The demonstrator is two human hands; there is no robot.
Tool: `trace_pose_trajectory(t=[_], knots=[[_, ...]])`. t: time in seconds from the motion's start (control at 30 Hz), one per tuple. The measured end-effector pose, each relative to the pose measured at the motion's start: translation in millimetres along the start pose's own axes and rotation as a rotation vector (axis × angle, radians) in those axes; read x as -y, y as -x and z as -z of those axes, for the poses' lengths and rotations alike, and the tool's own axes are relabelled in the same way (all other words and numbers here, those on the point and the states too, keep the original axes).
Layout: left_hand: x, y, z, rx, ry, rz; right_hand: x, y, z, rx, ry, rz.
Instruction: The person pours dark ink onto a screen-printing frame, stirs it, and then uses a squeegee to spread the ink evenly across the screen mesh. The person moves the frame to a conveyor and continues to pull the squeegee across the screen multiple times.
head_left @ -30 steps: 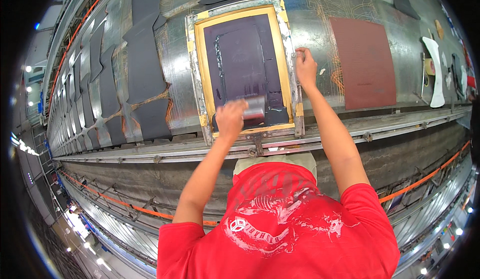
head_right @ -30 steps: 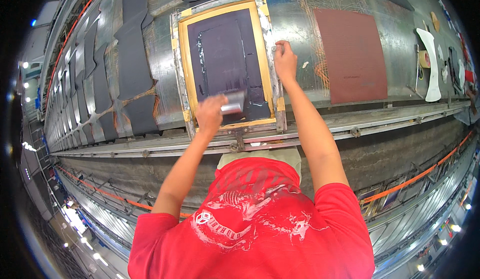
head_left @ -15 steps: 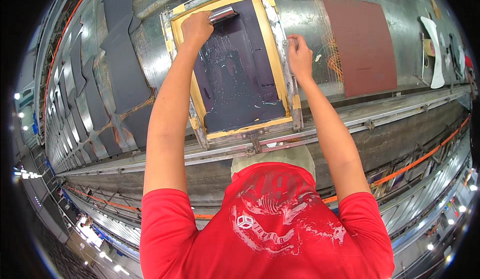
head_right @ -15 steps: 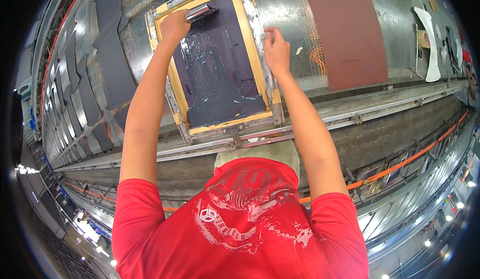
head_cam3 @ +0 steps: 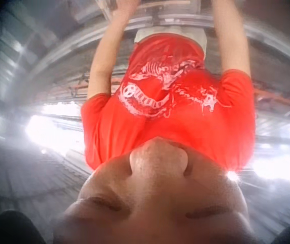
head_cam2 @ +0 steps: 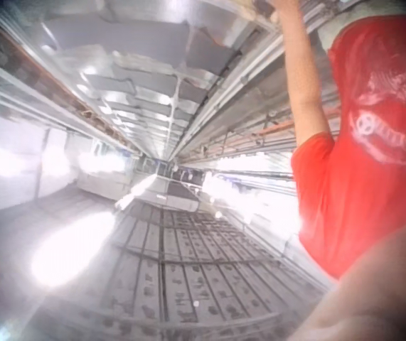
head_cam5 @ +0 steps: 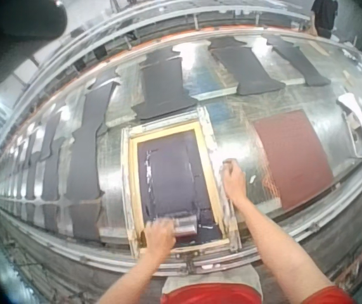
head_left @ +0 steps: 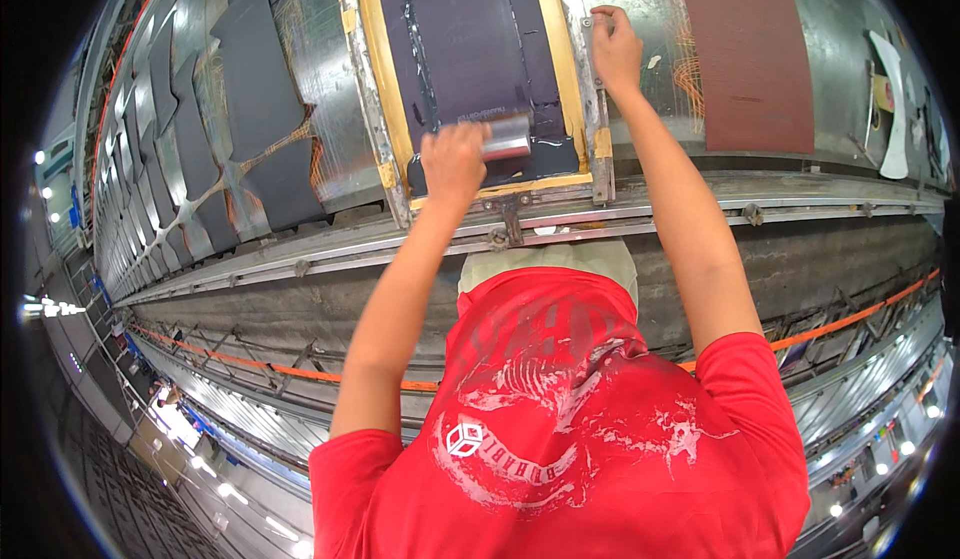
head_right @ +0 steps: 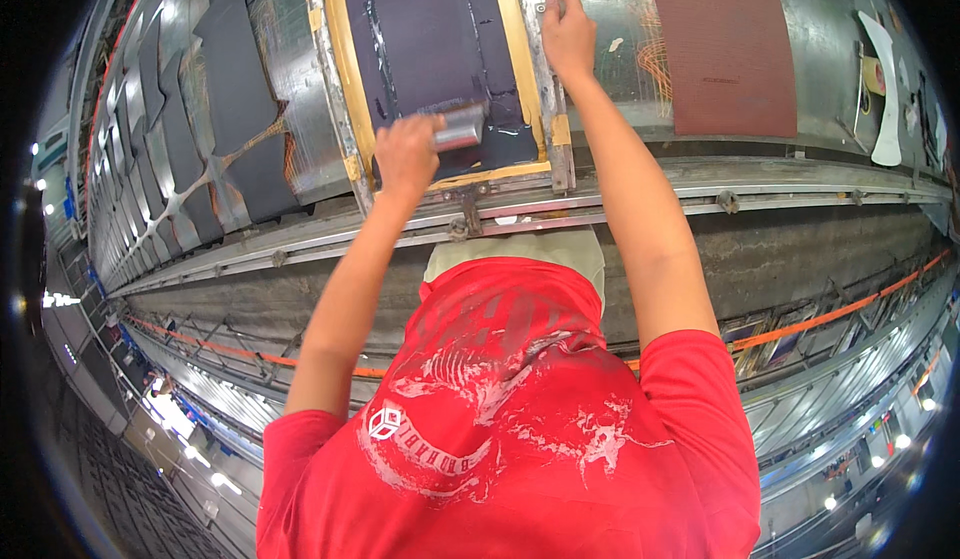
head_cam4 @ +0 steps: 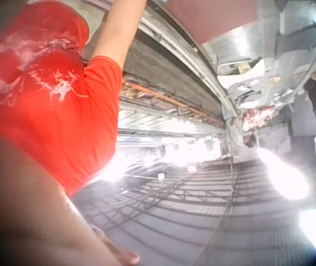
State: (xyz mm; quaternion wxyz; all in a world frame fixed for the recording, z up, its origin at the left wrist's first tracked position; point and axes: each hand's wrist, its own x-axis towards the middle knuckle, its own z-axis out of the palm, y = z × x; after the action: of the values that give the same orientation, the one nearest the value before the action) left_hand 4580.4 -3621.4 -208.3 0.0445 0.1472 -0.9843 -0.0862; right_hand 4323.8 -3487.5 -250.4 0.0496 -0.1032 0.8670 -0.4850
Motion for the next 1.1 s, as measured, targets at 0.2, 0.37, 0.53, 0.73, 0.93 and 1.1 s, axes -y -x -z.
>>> trace_pose_trajectory(t=[0.2,0.37,0.53,0.73,0.93,1.1], knots=[[-15,46,-9,-0.104,0.036,0.015,4,1,-1,0.051,-0.017,-0.061],[-16,46,-11,-0.166,0.024,-0.001,0,0,-2,0.026,0.018,-0.046],[-17,47,-11,-0.184,0.017,0.002,4,-1,-2,0.039,0.016,-0.069],[-7,28,5,-0.132,0.162,-0.014,-1,-2,-4,-0.013,0.015,-0.032],[49,-96,11,-0.218,0.068,0.003,4,1,-1,0.032,0.002,-0.076],[103,-213,14,-0.142,0.069,0.048,10,2,0,0.042,-0.009,-0.074]])
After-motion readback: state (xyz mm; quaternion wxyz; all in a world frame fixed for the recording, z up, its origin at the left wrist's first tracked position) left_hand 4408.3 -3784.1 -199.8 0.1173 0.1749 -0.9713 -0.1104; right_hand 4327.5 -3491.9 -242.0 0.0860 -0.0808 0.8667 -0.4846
